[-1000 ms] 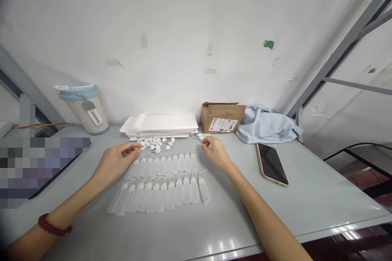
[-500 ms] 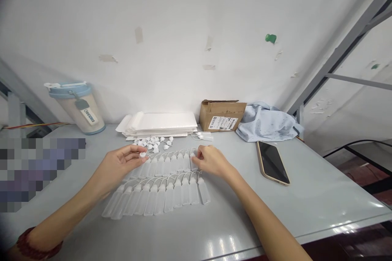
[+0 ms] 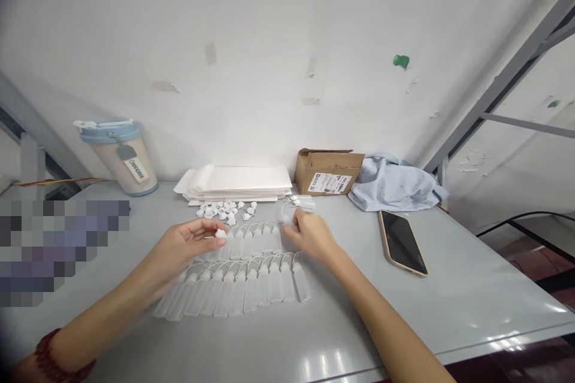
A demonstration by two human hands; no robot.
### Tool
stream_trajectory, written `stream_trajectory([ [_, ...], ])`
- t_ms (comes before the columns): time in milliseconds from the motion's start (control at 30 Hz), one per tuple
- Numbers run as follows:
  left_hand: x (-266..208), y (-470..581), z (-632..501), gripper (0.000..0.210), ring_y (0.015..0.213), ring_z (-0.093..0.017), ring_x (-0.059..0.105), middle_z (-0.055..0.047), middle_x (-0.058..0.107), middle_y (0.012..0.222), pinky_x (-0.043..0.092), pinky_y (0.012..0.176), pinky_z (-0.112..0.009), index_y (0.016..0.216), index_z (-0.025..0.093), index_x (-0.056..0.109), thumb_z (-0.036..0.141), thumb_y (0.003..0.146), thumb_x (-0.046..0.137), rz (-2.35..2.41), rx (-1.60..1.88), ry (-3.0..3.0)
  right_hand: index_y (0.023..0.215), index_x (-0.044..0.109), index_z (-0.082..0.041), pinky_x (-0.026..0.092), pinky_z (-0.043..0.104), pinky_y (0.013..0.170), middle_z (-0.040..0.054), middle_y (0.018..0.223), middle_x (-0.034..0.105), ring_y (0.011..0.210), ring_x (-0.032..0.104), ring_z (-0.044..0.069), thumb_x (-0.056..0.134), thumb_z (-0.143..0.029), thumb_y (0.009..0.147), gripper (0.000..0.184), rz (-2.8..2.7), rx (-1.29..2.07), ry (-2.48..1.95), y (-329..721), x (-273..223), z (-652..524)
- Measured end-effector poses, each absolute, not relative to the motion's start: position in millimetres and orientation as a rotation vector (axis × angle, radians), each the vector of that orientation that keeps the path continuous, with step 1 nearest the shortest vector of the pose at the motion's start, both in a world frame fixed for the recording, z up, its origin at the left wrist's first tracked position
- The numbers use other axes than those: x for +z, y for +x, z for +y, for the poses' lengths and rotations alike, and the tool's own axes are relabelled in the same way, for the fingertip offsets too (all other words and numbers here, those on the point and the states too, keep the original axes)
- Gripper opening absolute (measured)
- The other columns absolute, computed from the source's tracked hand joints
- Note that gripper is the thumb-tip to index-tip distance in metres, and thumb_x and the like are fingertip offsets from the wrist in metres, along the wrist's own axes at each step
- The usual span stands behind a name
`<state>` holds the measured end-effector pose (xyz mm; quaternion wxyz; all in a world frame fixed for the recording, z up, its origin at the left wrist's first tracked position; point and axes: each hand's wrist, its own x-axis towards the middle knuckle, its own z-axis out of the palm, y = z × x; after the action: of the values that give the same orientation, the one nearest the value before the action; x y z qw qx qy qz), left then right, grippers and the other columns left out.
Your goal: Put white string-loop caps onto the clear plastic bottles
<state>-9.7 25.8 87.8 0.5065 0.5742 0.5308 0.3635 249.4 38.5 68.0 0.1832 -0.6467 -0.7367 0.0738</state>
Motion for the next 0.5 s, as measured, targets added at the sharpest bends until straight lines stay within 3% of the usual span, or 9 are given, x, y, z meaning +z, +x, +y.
stream_trajectory([
  [167, 89.3, -1.0, 17.3, 0.025, 0.083, -0.018, 0.060, -0.003, 0.065, 0.085, 0.049, 0.077, -0.030, 0.083, 0.020, 0.067, 0.035, 0.063, 0.071, 1.159, 0.830, 1.335, 0.072, 0.043, -0.020, 0.030, 0.024, 0.049, 0.0003, 0.064, 0.056, 0.049, 0.045, 0.012, 0.047, -0.036, 0.083, 0.020, -2.075, 0.008, -1.620, 236.2, 69.7, 26.8],
  [333, 90.9, 7.1, 9.8, 0.026, 0.079, -0.018, 0.060, -0.003, 0.064, 0.078, 0.050, 0.071, -0.029, 0.083, 0.019, 0.067, 0.035, 0.063, 0.072, 1.119, 0.852, 1.316, 0.082, 0.046, -0.020, 0.036, 0.024, 0.049, 0.0043, 0.073, 0.061, 0.060, 0.055, 0.015, 0.049, -0.028, 0.085, 0.009, -2.125, -0.228, -1.261, 214.1, 68.7, 7.0],
  [500, 85.9, 9.0, 8.6, 0.026, 0.078, -0.017, 0.060, -0.001, 0.064, 0.076, 0.049, 0.073, -0.027, 0.079, 0.018, 0.066, 0.035, 0.060, 0.075, 1.111, 0.893, 1.205, 0.090, 0.047, -0.020, 0.043, 0.024, 0.051, 0.0063, 0.076, 0.063, 0.067, 0.060, 0.017, 0.052, -0.023, 0.086, 0.007, -2.162, -0.259, -1.025, 199.5, 67.5, -6.3],
])
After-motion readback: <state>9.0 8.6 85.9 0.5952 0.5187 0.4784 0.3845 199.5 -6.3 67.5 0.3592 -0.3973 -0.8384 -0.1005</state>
